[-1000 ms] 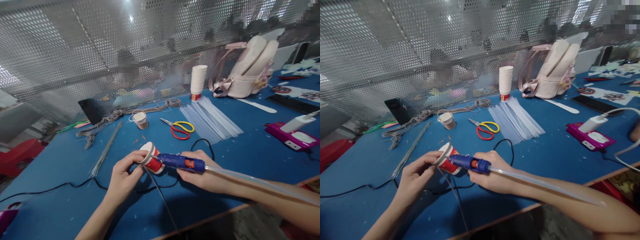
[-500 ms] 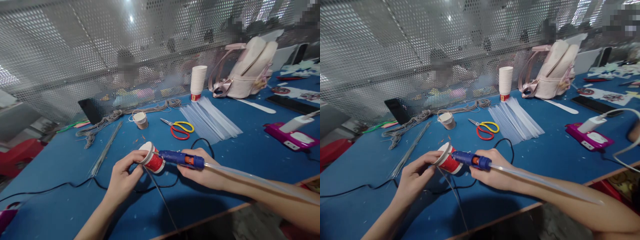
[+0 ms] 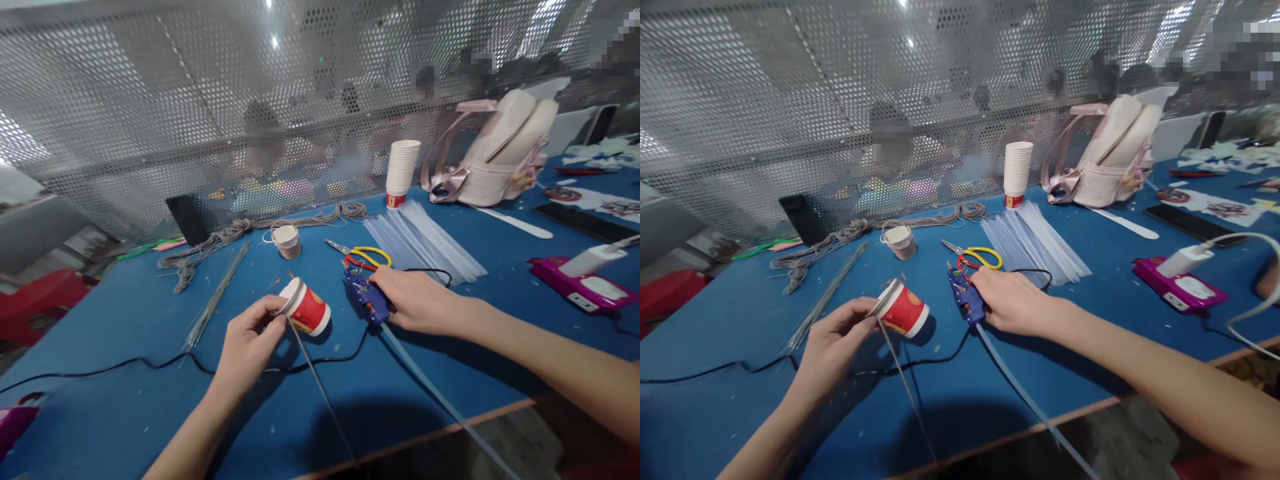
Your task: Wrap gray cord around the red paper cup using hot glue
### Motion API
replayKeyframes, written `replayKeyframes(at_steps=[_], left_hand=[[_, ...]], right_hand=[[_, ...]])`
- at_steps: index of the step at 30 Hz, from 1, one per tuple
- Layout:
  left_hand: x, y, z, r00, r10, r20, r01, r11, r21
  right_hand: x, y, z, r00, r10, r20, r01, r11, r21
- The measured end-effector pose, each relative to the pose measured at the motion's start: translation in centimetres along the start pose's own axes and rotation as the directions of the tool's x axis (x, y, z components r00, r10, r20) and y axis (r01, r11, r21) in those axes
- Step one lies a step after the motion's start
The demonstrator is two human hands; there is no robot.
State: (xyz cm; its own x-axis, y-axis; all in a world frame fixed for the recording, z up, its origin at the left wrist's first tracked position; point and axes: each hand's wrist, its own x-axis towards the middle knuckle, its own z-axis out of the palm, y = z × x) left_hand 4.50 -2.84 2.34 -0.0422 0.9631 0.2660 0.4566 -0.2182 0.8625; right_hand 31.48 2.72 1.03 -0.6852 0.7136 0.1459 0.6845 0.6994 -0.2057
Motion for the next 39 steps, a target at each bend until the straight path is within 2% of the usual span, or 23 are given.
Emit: replayKeyframes(at_steps=[3, 6, 15, 18, 20, 21, 22, 23, 25, 27, 28, 29, 30, 31, 32, 33, 35, 37, 39], left_hand=[[0.0, 0.0, 0.0, 0.999, 0.035, 0.003, -0.036, 0.999, 0.035], [-0.1, 0.1, 0.0, 0.998, 0.063, 0.005, -0.063, 0.995, 0.073], [-0.1, 0.1, 0.1, 0.999, 0.028, -0.030, -0.027, 0.998, 0.059], [-0.1, 0.0, 0.3, 1.000, 0.010, -0.030, -0.008, 0.999, 0.038], [0.0, 0.0, 0.5, 1.000, 0.002, -0.031, 0.000, 0.999, 0.036], [0.0, 0.0, 0.6, 1.000, 0.001, -0.030, 0.000, 0.999, 0.036], [0.0, 0.0, 0.7, 1.000, 0.004, -0.031, -0.003, 0.999, 0.036], [-0.1, 0.1, 0.8, 0.999, 0.008, -0.033, -0.007, 0.999, 0.038], [-0.2, 0.1, 0.9, 0.999, 0.017, -0.042, -0.015, 0.999, 0.048], [-0.3, 0.2, 1.0, 0.998, 0.032, -0.058, -0.028, 0.998, 0.060], [-0.4, 0.2, 1.0, 0.997, 0.041, -0.065, -0.037, 0.997, 0.064], [-0.5, 0.2, 1.0, 0.996, 0.049, -0.069, -0.044, 0.997, 0.066], [-0.5, 0.3, 1.0, 0.996, 0.053, -0.069, -0.049, 0.997, 0.067], [-0.5, 0.3, 1.0, 0.996, 0.053, -0.068, -0.049, 0.996, 0.068], [-0.6, 0.4, 1.0, 0.997, 0.049, -0.064, -0.045, 0.997, 0.068], [-0.6, 0.4, 1.0, 0.998, 0.040, -0.055, -0.036, 0.997, 0.066], [-0.5, 0.6, 1.1, 1.000, 0.010, -0.027, -0.008, 0.998, 0.056], [-0.5, 0.6, 1.1, 0.999, -0.038, 0.020, 0.037, 0.999, 0.030], [-0.5, 0.7, 1.1, 0.994, -0.091, 0.062, 0.092, 0.996, -0.008]], right_hand=[[0.7, 0.9, 0.0, 0.991, -0.057, 0.122, 0.061, 0.998, -0.025], [1.5, 1.2, -0.2, 0.973, -0.125, 0.195, 0.132, 0.991, -0.021], [2.8, 1.7, -0.3, 0.960, -0.153, 0.236, 0.173, 0.983, -0.065], [2.6, 0.8, -1.3, 0.972, -0.144, 0.186, 0.147, 0.989, -0.007], [2.7, -0.8, -1.9, 0.991, -0.115, 0.071, 0.103, 0.981, 0.163], [2.9, -1.8, -2.0, 0.998, -0.055, 0.015, 0.048, 0.953, 0.300], [3.0, -2.9, -1.9, 1.000, 0.007, 0.027, -0.019, 0.879, 0.477], [3.3, -4.1, -1.7, 0.993, 0.072, 0.089, -0.113, 0.744, 0.659], [3.7, -6.4, -0.9, 0.954, 0.119, 0.276, -0.300, 0.397, 0.867], [4.0, -8.1, 0.0, 0.890, 0.087, 0.448, -0.451, 0.020, 0.892], [4.1, -8.7, 0.4, 0.871, 0.037, 0.491, -0.484, -0.118, 0.867], [4.1, -9.1, 0.6, 0.858, 0.003, 0.513, -0.502, -0.204, 0.840], [4.1, -9.3, 0.8, 0.858, -0.008, 0.514, -0.502, -0.228, 0.834], [4.0, -9.4, 0.9, 0.868, 0.003, 0.497, -0.488, -0.192, 0.852], [3.9, -9.3, 0.9, 0.891, 0.041, 0.453, -0.447, -0.103, 0.889], [3.9, -9.1, 0.9, 0.924, 0.088, 0.373, -0.377, 0.031, 0.926], [3.9, -8.6, 0.7, 0.982, 0.148, 0.117, -0.164, 0.358, 0.919], [4.0, -8.0, 0.7, 0.981, 0.116, -0.157, 0.052, 0.617, 0.785], [4.1, -7.6, 0.9, 0.944, 0.064, -0.323, 0.170, 0.746, 0.644]])
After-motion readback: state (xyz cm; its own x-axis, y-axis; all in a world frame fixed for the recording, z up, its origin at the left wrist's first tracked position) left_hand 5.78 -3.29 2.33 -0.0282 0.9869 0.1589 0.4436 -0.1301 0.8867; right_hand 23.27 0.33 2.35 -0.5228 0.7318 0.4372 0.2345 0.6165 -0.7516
